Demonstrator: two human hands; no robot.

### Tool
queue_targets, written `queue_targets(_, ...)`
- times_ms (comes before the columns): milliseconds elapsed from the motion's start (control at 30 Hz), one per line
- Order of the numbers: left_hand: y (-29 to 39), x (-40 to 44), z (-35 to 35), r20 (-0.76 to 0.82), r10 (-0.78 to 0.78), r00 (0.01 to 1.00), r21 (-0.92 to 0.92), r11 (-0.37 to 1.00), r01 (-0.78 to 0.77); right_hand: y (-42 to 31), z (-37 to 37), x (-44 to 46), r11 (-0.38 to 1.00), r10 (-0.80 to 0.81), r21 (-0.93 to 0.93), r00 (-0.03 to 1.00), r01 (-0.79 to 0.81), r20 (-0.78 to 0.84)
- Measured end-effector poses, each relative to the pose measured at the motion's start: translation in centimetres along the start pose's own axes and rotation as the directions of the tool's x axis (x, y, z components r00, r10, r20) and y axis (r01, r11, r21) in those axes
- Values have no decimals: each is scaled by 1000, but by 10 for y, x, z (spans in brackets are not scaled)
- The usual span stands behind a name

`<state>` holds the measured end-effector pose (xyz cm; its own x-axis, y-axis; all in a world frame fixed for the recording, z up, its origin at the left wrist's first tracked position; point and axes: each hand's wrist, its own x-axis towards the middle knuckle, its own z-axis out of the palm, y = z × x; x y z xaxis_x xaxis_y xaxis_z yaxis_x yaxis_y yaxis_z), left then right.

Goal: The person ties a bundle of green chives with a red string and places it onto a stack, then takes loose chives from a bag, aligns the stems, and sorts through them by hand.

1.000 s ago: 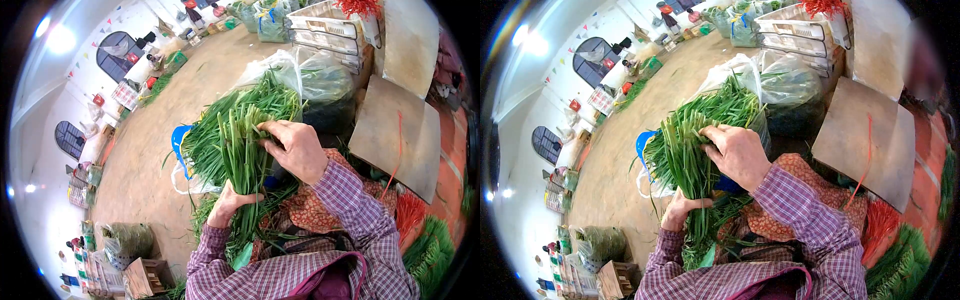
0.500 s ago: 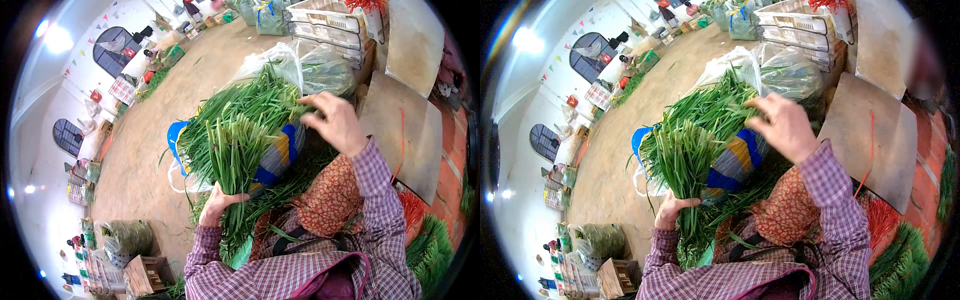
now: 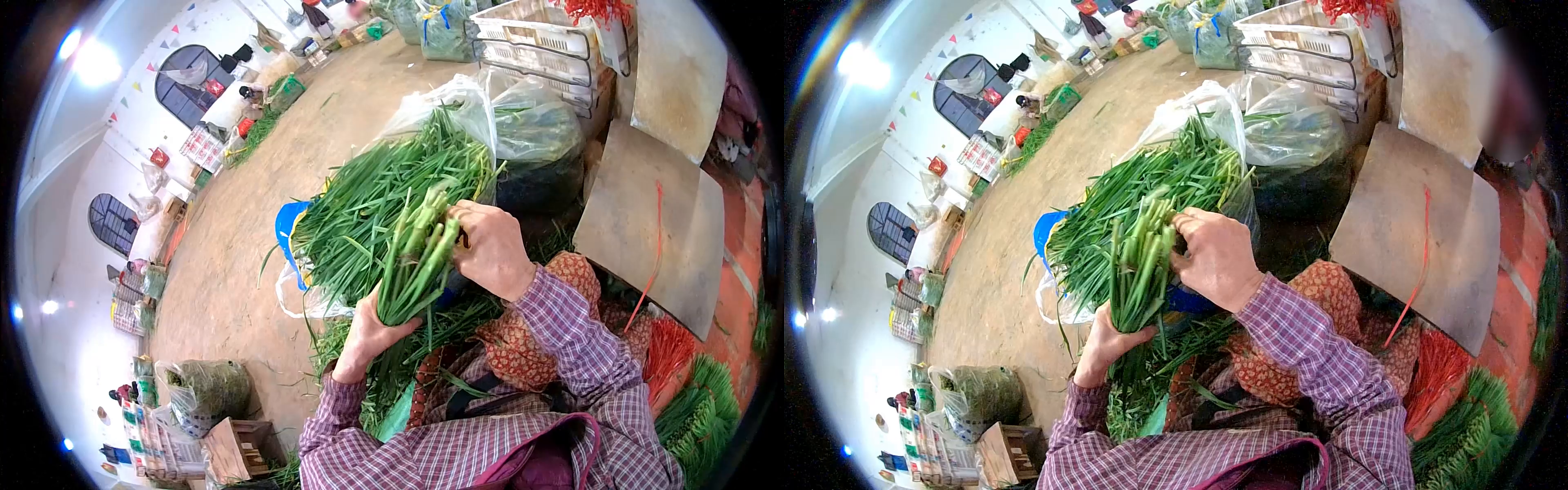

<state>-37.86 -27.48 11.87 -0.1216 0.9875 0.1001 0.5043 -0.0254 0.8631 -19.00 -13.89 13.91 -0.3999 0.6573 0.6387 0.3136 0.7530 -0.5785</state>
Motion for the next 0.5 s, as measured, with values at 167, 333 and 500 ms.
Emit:
queue_targets(167,7,-1,-10,-147,183,972,446,889,-100,14,-4,-4,994,-100,27,990,104,-99)
queue_targets(333,20,1,-15,-158,348,924,650,741,-168,23,-9,-6,995,-99,-9,989,99,-112)
queue_targets(500,23,-1,-19,-170,342,924,702,700,-130,50,-13,-6,999,-32,-30,973,26,-229)
